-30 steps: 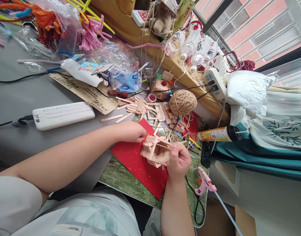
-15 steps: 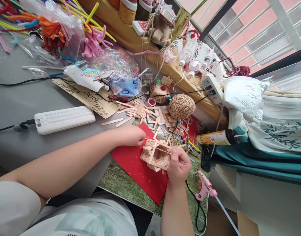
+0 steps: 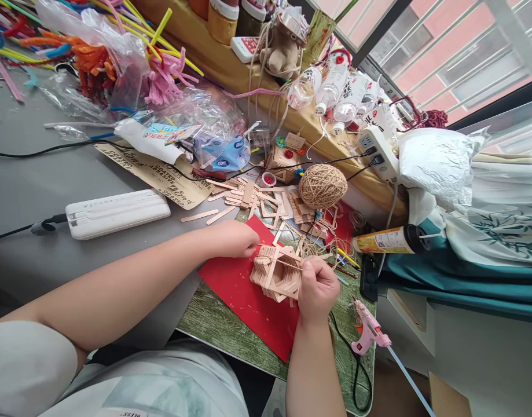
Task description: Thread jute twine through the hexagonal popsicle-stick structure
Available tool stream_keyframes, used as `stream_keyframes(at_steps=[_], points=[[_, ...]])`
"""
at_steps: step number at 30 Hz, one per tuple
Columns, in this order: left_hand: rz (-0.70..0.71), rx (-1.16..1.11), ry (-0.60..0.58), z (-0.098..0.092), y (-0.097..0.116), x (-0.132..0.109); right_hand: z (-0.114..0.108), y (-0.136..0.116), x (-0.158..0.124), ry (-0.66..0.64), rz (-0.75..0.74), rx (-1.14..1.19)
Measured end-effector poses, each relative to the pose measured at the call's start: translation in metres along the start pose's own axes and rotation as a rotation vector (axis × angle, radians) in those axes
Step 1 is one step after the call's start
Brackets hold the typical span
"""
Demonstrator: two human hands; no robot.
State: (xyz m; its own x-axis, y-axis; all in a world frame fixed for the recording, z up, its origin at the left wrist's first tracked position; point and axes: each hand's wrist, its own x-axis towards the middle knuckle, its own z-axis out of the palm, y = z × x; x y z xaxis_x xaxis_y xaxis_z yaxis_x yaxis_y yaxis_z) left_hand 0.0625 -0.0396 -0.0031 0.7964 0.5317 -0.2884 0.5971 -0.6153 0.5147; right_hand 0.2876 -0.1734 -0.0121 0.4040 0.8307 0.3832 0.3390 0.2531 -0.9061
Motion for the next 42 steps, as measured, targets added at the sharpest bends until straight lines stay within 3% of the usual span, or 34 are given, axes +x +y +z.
stream_keyframes(at_steps=[13, 33, 42], points=[[0.007, 0.031, -0.001, 0.004, 0.000, 0.003, -0.001, 0.001, 0.000, -0.107, 0.069, -0.121], [0.052, -0.068, 0.014, 0.000, -0.007, -0.004, -0.003, -0.003, 0.008, -0.052, 0.122, 0.088], [0.032, -0.063, -0.035, -0.001, 0.001, -0.002, 0.001, -0.005, 0.005, -0.060, 0.106, -0.023]])
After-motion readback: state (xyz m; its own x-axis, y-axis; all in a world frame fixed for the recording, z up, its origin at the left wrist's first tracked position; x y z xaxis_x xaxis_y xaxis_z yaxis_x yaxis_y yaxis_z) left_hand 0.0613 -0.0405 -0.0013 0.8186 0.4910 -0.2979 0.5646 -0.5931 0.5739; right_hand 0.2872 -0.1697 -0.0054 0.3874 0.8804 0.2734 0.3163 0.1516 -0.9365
